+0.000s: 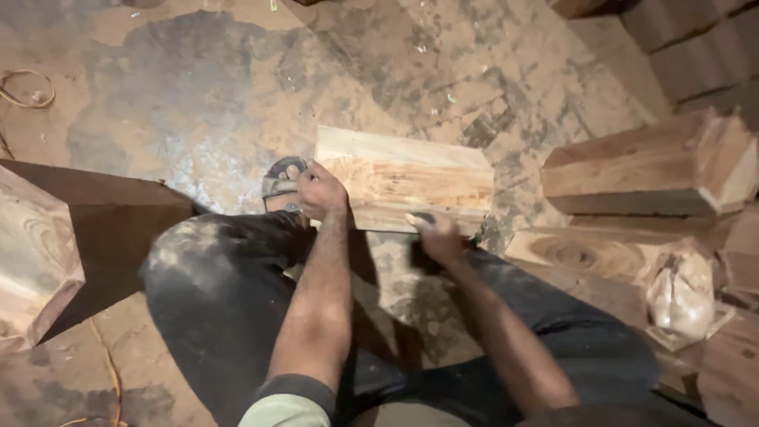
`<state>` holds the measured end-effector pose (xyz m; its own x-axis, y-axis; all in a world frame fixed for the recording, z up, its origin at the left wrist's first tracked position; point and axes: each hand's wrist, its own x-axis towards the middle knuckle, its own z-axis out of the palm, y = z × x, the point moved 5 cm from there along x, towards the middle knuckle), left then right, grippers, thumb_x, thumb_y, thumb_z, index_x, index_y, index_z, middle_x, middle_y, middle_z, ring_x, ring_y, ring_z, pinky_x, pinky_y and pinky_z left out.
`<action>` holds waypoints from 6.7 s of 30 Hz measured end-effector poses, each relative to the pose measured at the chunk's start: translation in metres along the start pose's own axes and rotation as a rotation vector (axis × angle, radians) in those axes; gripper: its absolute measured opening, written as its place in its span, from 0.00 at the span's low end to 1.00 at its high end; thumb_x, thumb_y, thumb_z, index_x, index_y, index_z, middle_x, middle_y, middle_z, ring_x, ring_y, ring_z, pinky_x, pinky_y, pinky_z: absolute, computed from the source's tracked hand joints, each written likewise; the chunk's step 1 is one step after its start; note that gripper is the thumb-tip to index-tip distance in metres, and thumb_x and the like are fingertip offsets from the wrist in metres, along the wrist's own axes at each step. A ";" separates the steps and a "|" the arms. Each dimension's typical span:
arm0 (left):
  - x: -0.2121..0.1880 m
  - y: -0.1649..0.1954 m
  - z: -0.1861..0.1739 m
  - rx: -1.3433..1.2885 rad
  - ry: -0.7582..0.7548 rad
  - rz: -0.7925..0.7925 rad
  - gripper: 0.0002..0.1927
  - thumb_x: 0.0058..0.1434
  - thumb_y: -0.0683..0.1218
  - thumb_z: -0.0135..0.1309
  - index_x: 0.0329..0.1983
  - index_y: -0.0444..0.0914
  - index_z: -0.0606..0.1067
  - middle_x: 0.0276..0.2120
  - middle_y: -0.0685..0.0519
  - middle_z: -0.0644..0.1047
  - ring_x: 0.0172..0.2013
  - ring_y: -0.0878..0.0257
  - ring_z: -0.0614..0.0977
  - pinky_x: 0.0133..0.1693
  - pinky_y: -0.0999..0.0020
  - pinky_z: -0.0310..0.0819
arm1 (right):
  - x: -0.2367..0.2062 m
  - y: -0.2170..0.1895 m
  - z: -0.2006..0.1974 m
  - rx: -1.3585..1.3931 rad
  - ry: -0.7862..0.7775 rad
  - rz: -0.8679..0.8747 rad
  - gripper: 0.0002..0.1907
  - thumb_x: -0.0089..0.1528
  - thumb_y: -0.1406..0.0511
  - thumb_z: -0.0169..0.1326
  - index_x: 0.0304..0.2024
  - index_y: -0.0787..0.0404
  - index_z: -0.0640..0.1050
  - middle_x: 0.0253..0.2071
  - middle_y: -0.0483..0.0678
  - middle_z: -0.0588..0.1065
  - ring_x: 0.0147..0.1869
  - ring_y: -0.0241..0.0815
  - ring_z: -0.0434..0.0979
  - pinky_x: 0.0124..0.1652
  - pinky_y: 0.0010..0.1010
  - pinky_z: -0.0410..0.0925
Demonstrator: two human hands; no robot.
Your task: The person sits on the floor and sands a hexagonal wooden block with sandpaper, then switches to a rectangular wooden block and continues sanding its surfaces.
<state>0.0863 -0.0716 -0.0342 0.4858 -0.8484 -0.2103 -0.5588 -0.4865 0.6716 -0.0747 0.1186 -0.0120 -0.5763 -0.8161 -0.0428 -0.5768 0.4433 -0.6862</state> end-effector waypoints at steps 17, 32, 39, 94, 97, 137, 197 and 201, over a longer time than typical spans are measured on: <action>-0.004 -0.097 0.069 -0.832 -1.074 -0.500 0.43 0.66 0.70 0.38 0.70 0.35 0.67 0.65 0.46 0.73 0.63 0.48 0.74 0.64 0.54 0.65 | -0.041 0.168 -0.031 0.688 -0.112 0.741 0.11 0.62 0.67 0.56 0.42 0.71 0.78 0.36 0.55 0.79 0.38 0.47 0.80 0.37 0.38 0.73; -0.021 -0.049 0.029 -0.594 -1.267 -0.470 0.53 0.59 0.79 0.32 0.76 0.40 0.56 0.75 0.46 0.56 0.72 0.45 0.59 0.67 0.41 0.56 | -0.021 0.167 -0.065 1.278 -0.033 0.761 0.13 0.68 0.70 0.49 0.52 0.72 0.75 0.48 0.54 0.78 0.51 0.49 0.81 0.56 0.42 0.74; -0.020 -0.048 0.040 -0.882 -1.283 -0.367 0.53 0.64 0.80 0.34 0.76 0.37 0.60 0.76 0.42 0.59 0.71 0.40 0.61 0.69 0.42 0.55 | -0.028 0.188 -0.065 1.369 0.138 0.750 0.12 0.66 0.70 0.49 0.52 0.65 0.76 0.48 0.51 0.78 0.53 0.48 0.81 0.54 0.41 0.75; 0.004 0.001 0.074 0.149 -0.207 0.021 0.26 0.58 0.64 0.52 0.49 0.43 0.81 0.43 0.42 0.83 0.46 0.41 0.82 0.48 0.46 0.73 | -0.011 0.160 -0.096 -0.001 0.321 0.307 0.09 0.66 0.69 0.55 0.43 0.68 0.82 0.39 0.59 0.81 0.43 0.50 0.82 0.46 0.41 0.72; 0.004 0.006 0.076 0.193 -0.143 -0.004 0.25 0.57 0.63 0.52 0.48 0.43 0.81 0.42 0.42 0.83 0.44 0.41 0.83 0.46 0.45 0.74 | -0.003 0.146 -0.094 -0.104 0.435 0.095 0.12 0.65 0.71 0.53 0.49 0.67 0.82 0.47 0.60 0.79 0.50 0.57 0.79 0.50 0.44 0.71; 0.003 0.029 0.073 0.101 -0.095 0.084 0.23 0.55 0.58 0.55 0.46 0.41 0.81 0.41 0.42 0.83 0.44 0.39 0.82 0.48 0.45 0.72 | 0.047 0.133 -0.071 -0.441 0.299 0.017 0.08 0.69 0.67 0.50 0.41 0.64 0.79 0.41 0.60 0.75 0.49 0.64 0.73 0.49 0.52 0.66; -0.002 0.012 0.071 0.109 -0.140 0.094 0.24 0.66 0.61 0.44 0.51 0.43 0.79 0.46 0.42 0.81 0.47 0.40 0.80 0.48 0.42 0.72 | 0.024 0.100 -0.034 -0.617 0.393 0.066 0.09 0.63 0.64 0.50 0.39 0.61 0.79 0.39 0.57 0.78 0.44 0.60 0.76 0.43 0.53 0.68; -0.004 0.021 0.063 0.125 -0.155 0.041 0.24 0.68 0.63 0.43 0.49 0.44 0.80 0.45 0.38 0.79 0.45 0.39 0.80 0.46 0.42 0.72 | 0.016 0.085 -0.027 -0.533 0.258 -0.126 0.07 0.62 0.66 0.50 0.37 0.61 0.79 0.38 0.57 0.78 0.43 0.61 0.76 0.43 0.53 0.67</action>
<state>0.0304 -0.0914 -0.0636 0.3567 -0.8855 -0.2979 -0.6602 -0.4645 0.5902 -0.1489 0.1539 -0.0514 -0.5684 -0.7874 0.2386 -0.8217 0.5286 -0.2130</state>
